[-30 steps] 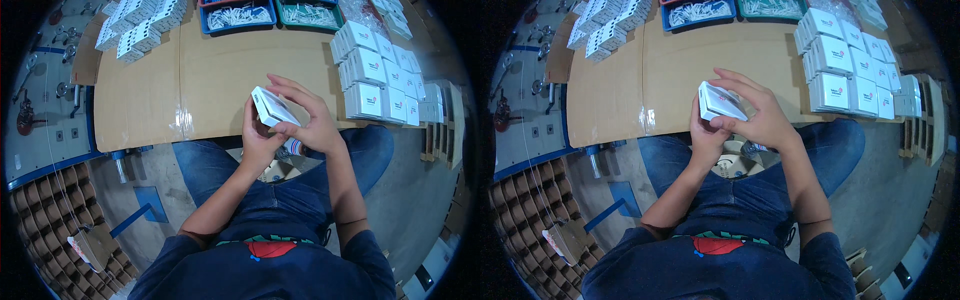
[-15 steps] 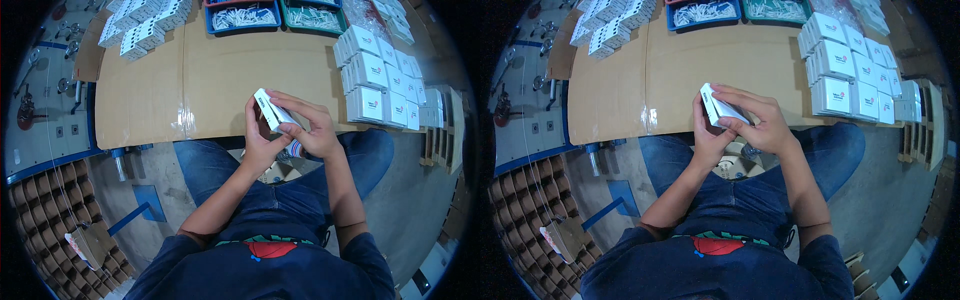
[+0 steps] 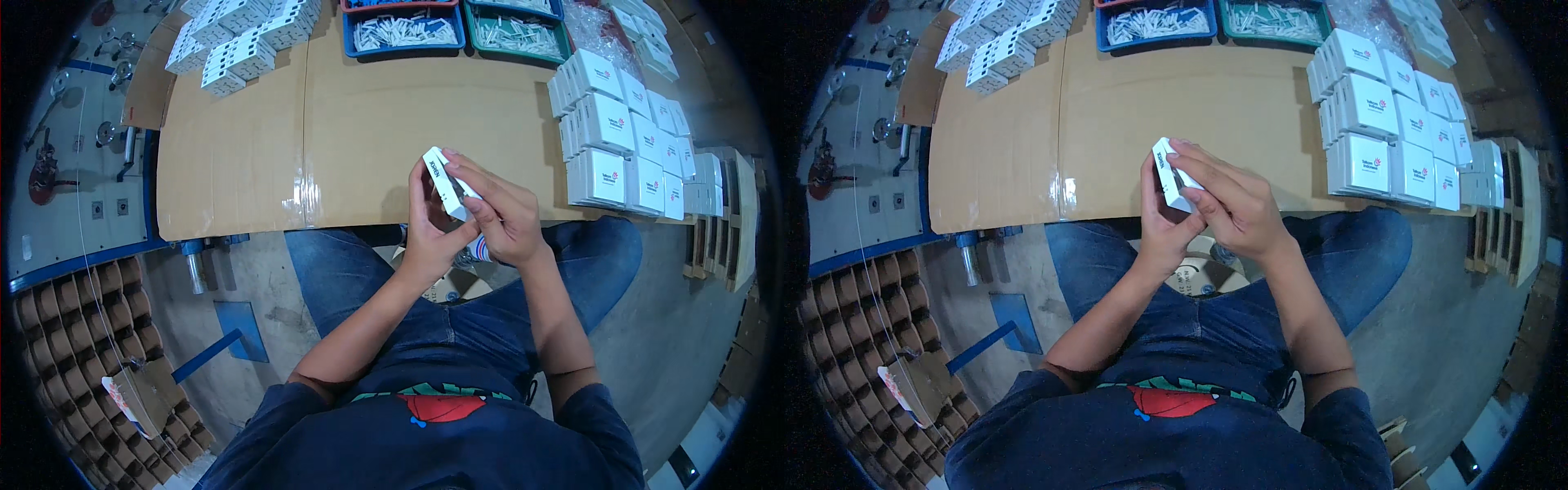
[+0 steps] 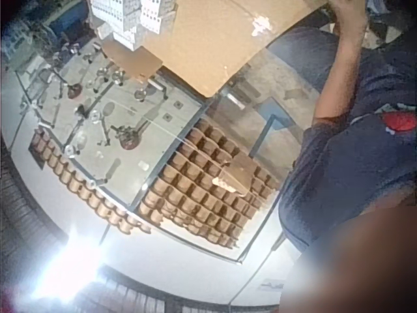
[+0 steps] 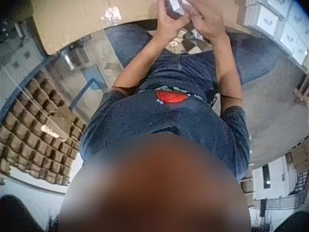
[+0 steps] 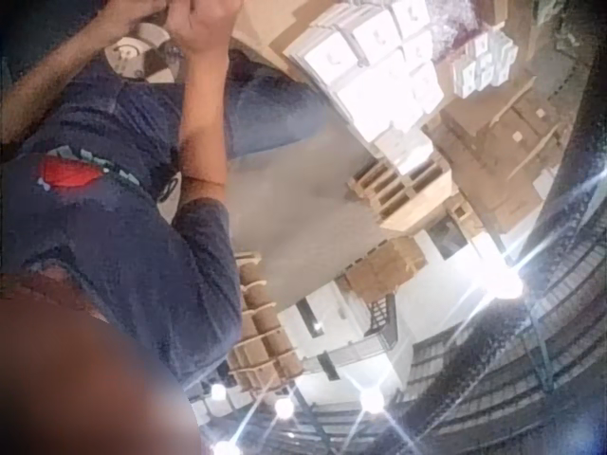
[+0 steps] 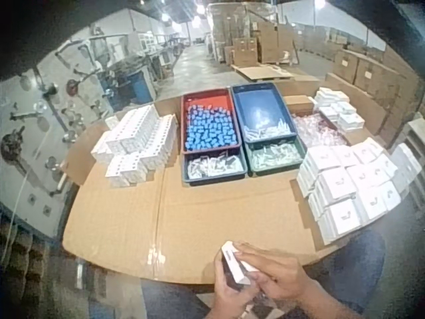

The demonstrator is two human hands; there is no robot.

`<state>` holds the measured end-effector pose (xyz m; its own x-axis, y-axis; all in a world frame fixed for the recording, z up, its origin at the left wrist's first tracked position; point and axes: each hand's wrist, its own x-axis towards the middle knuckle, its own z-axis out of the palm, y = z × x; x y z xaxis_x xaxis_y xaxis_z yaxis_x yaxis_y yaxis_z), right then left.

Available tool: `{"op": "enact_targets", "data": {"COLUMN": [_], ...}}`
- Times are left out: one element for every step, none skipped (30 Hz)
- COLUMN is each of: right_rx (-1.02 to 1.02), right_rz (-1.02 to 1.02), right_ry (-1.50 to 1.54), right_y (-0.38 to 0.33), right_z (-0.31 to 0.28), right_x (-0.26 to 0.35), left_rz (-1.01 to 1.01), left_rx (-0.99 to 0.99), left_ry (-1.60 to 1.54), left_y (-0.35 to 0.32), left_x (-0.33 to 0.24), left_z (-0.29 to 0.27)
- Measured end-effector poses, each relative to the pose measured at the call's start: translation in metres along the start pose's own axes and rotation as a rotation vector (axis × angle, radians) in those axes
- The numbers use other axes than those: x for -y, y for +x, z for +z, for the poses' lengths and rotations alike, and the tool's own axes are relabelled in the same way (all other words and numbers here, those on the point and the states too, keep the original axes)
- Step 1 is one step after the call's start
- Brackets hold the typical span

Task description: The recorder is assembling and packing small electronic components into white boxes at a factory workbench.

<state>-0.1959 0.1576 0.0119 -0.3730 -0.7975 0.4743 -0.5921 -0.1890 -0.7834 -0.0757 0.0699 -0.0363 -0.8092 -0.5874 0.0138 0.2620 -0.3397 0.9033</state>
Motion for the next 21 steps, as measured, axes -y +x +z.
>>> {"op": "enact_targets", "data": {"right_rx": [-0.009,-0.008,-0.021,-0.034,-0.033,-0.043,-0.052,-0.051,-0.058,-0.064,-0.063,-0.068,-0.073,-0.073,-0.070,-0.067,-0.067,-0.065,-0.065,-0.067,-0.068], "right_rz": [-0.006,-0.008,-0.010,-0.011,-0.012,-0.014,-0.017,-0.018,-0.020,-0.021,-0.022,-0.019,-0.015,-0.015,-0.008,-0.002,-0.002,0.015,0.034,0.036,0.030], "right_ry": [-0.019,-0.018,-0.021,-0.025,-0.027,-0.034,-0.040,-0.040,-0.035,-0.030,-0.030,-0.034,-0.039,-0.041,-0.042,-0.043,-0.045,-0.034,-0.024,-0.029,-0.022], "right_y": [0.0001,-0.0001,-0.0005,-0.0011,-0.0017,-0.0023,-0.0028,-0.0032,-0.0037,-0.0039,-0.0042,-0.0046,-0.0047,-0.0045,-0.0044,-0.0045,-0.0048,-0.0051,-0.0055,-0.0057,-0.0058], "right_z": [0.0013,0.0026,0.0041,0.0049,0.0054,0.0060,0.0071,0.0081,0.0089,0.0095,0.0100,0.0104,0.0104,0.0099,0.0092,0.0085,0.0090,0.0107,0.0110,0.0107,0.0102], "right_x": [0.0006,0.0009,0.0009,0.0008,0.0005,0.0000,-0.0006,-0.0014,-0.0023,-0.0029,-0.0032,-0.0032,-0.0029,-0.0024,-0.0018,-0.0017,-0.0015,-0.0012,-0.0008,-0.0009,-0.0013], "left_rz": [-0.009,-0.018,-0.016,-0.030,-0.044,-0.043,-0.042,-0.041,-0.040,-0.036,-0.032,-0.031,-0.039,-0.048,-0.048,-0.030,-0.012,-0.012,-0.016,-0.020,-0.022], "left_rx": [-0.009,-0.017,-0.019,-0.024,-0.030,-0.030,-0.030,-0.030,-0.031,-0.034,-0.036,-0.037,-0.036,-0.035,-0.033,-0.033,-0.032,-0.030,-0.030,-0.029,-0.025], "left_ry": [-0.035,-0.069,-0.069,-0.068,-0.066,-0.068,-0.078,-0.088,-0.088,-0.103,-0.118,-0.118,-0.106,-0.094,-0.096,-0.104,-0.113,-0.115,-0.094,-0.073,-0.076], "left_y": [-0.0002,-0.0005,-0.0009,-0.0012,-0.0015,-0.0017,-0.0021,-0.0024,-0.0025,-0.0025,-0.0024,-0.0026,-0.0029,-0.0030,-0.0028,-0.0029,-0.0029,-0.0031,-0.0033,-0.0034,-0.0033], "left_x": [-0.0011,-0.0025,-0.0041,-0.0053,-0.0059,-0.0057,-0.0055,-0.0051,-0.0045,-0.0038,-0.0035,-0.0039,-0.0047,-0.0052,-0.0042,-0.0016,0.0009,0.0022,0.0025,0.0023,0.0017], "left_z": [0.0019,0.0031,0.0034,0.0041,0.0045,0.0047,0.0045,0.0042,0.0040,0.0040,0.0039,0.0038,0.0037,0.0038,0.0036,0.0028,0.0022,0.0004,-0.0017,-0.0025,-0.0016]}}
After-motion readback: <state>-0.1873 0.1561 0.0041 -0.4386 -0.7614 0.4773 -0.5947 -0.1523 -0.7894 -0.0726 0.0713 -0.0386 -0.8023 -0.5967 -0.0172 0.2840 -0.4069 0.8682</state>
